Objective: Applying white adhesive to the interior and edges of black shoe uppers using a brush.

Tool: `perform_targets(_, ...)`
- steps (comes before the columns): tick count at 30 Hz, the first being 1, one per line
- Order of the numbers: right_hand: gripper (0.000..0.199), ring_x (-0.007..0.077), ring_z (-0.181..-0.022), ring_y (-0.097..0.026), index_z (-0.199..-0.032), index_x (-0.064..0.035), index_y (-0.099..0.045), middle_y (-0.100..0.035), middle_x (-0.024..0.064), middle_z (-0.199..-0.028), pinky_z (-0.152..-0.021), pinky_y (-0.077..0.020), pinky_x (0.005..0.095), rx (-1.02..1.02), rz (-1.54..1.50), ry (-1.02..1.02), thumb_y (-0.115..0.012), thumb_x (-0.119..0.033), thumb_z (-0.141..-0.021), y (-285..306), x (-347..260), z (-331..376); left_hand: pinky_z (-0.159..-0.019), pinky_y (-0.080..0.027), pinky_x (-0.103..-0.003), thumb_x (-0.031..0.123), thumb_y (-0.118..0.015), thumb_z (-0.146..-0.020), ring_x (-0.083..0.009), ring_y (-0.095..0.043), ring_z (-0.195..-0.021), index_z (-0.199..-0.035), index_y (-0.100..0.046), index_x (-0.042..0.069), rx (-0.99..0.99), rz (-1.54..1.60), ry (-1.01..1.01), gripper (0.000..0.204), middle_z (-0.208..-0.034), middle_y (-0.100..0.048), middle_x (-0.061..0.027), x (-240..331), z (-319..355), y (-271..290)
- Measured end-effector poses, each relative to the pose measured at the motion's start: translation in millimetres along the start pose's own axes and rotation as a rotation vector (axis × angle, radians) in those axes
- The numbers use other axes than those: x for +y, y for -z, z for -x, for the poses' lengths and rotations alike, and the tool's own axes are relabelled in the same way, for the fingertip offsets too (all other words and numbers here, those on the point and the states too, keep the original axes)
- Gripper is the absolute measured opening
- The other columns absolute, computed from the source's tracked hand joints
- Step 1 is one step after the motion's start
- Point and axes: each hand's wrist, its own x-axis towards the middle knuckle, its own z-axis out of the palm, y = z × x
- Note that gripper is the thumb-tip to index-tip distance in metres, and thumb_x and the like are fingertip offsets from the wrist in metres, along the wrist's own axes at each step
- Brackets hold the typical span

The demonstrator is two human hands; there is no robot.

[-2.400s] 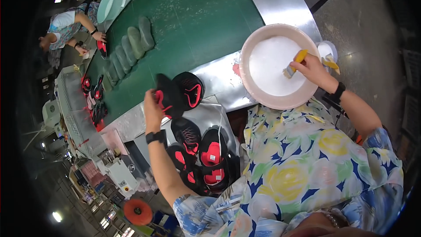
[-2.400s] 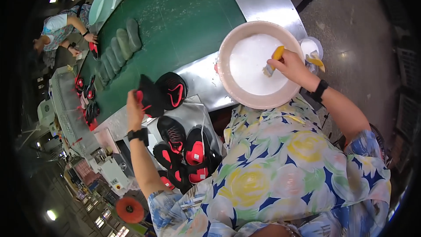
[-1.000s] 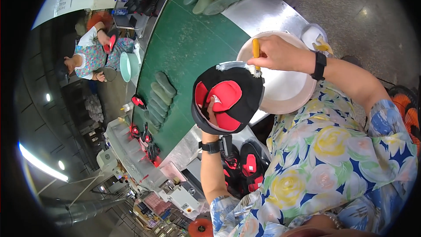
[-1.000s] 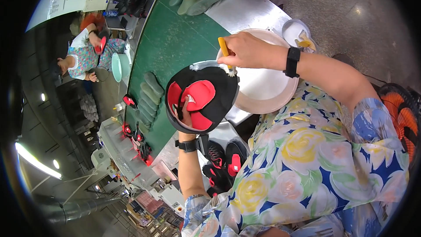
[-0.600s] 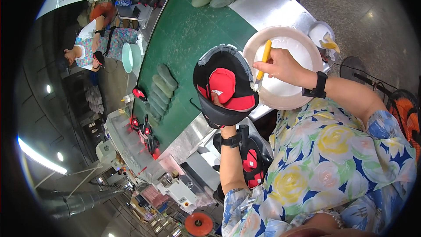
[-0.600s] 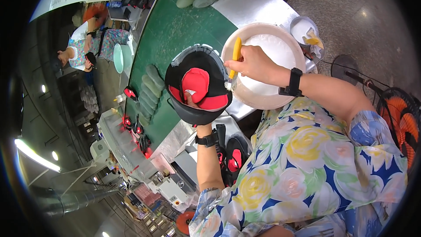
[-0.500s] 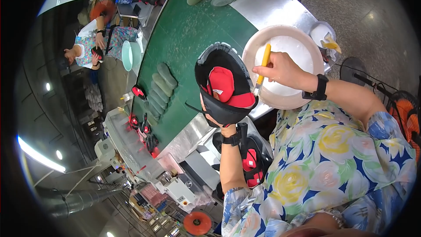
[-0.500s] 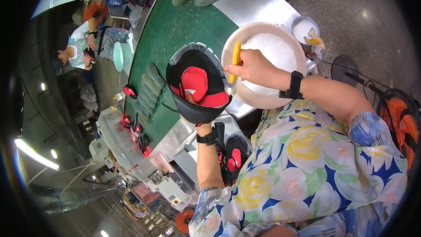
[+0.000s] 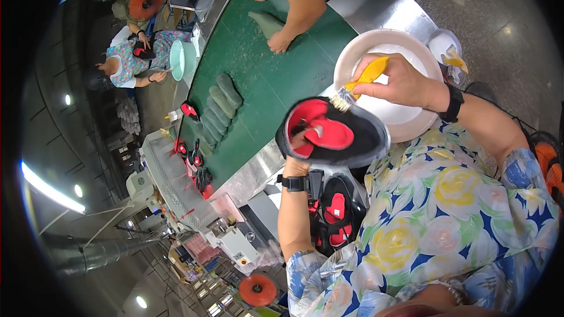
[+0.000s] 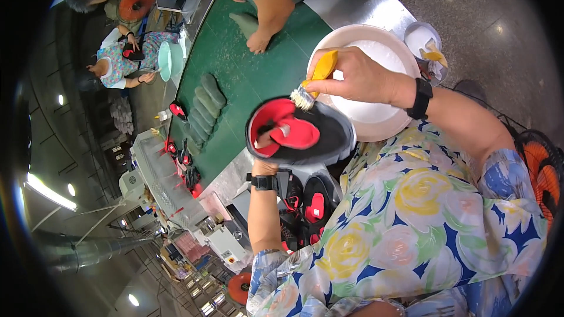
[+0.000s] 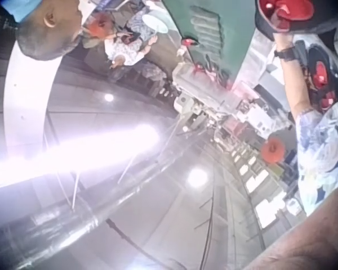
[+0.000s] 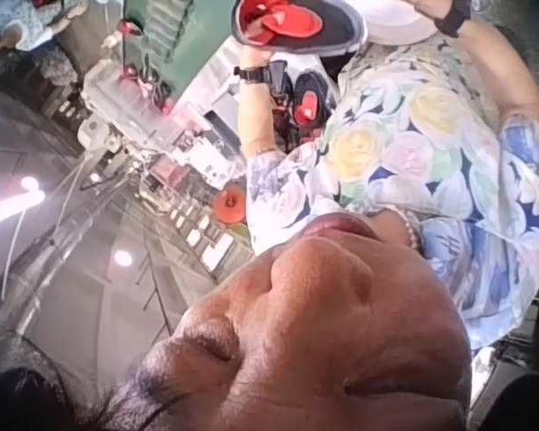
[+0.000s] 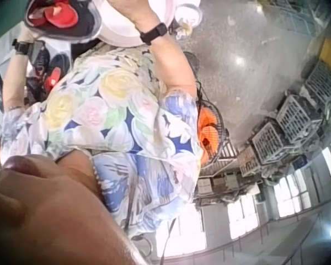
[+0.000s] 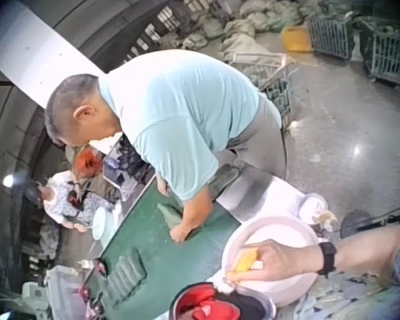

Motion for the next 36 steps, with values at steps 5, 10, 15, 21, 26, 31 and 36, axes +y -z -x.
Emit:
perform_targets(5, 0.015, 0.0233, -0.083, -0.064, -0.095, -0.0059, -0.063, -0.065, 0.0073, -0.093, -0.072, -0.0506, 0.0325, -0.184, -0.014, 0.334, -0.070, -0.015, -0.086, -10, -6, -5, -0.089, -0.054, -0.033, -0.002, -0.074, -0.076, -0.0211, -0.066, -0.096, -0.121, -0.059, 0.000, -0.241, -0.095, -0.014, 0.048, -0.110, -0.066, -0.0095, -9, 13, -29)
perform_targets(10, 0.012, 0.0258, -0.087, -0.063, -0.092, -0.0051, -0.060, -0.062, 0.0075, -0.091, -0.077, -0.0526, 0.0362, -0.330, -0.074, 0.727, -0.067, -0.013, -0.087, -46, -17, -17, -0.089, -0.054, -0.033, -0.003, -0.074, -0.076, -0.0207, -0.066, -0.098, -0.122, -0.059, 0.001, -0.269, -0.124, -0.093, 0.049, -0.111, -0.066, -0.0093, -17, 7, -40)
perform_targets(15, 0.020, 0.0298, -0.083, -0.063, -0.090, -0.0026, -0.056, -0.061, 0.0119, -0.090, -0.072, -0.0506, 0.0375, -0.361, 0.204, 0.561, -0.061, -0.022, -0.091, -30, 0, -32, -0.089, -0.054, -0.034, -0.004, -0.074, -0.075, -0.0204, -0.066, -0.099, -0.123, -0.058, 0.001, -0.285, -0.143, -0.184, 0.050, -0.112, -0.065, -0.0090, -21, 4, -45)
perform_targets(21, 0.023, 0.0347, -0.072, -0.062, -0.086, -0.0001, -0.056, -0.061, 0.0163, -0.081, -0.066, -0.0488, 0.0400, -0.368, 0.229, 0.212, -0.065, -0.021, -0.087, -12, 14, -33, -0.093, -0.052, -0.035, -0.008, -0.073, -0.075, -0.0200, -0.062, -0.107, -0.125, -0.057, 0.004, -0.161, -0.040, -0.212, 0.054, -0.119, -0.063, -0.0075, -17, 18, -45)
perform_targets(26, 0.022, 0.0320, -0.070, -0.063, -0.091, -0.0005, -0.059, -0.064, 0.0164, -0.081, -0.064, -0.0483, 0.0378, -0.609, 0.303, -0.156, -0.067, -0.019, -0.084, 8, 5, -27, -0.084, -0.052, -0.031, -0.003, -0.078, -0.074, -0.0161, -0.062, -0.091, -0.112, -0.065, 0.006, -0.032, -0.251, -0.415, 0.041, -0.100, -0.063, -0.0018, -71, 3, 28)
perform_targets(31, 0.023, 0.0313, -0.070, -0.062, -0.086, -0.0008, -0.058, -0.061, 0.0166, -0.079, -0.065, -0.0485, 0.0377, -0.279, 0.174, 0.167, -0.065, -0.022, -0.085, 4, -5, -29, -0.067, -0.047, -0.027, 0.008, -0.078, -0.079, -0.0109, -0.055, -0.068, -0.090, -0.070, 0.006, -0.021, -0.530, -0.374, 0.014, -0.076, -0.058, 0.0017, -44, -3, 5)
perform_targets(36, 0.028, 0.0355, -0.068, -0.061, -0.094, -0.0003, -0.058, -0.061, 0.0167, -0.082, -0.065, -0.0497, 0.0392, -0.242, 0.331, 0.215, -0.067, -0.026, -0.086, 8, 8, -34, -0.084, -0.049, -0.032, 0.013, -0.069, -0.090, -0.0168, -0.058, -0.093, -0.118, -0.067, 0.008, -0.081, -1.215, -0.908, 0.028, -0.113, -0.063, -0.0061, -58, -20, 48)
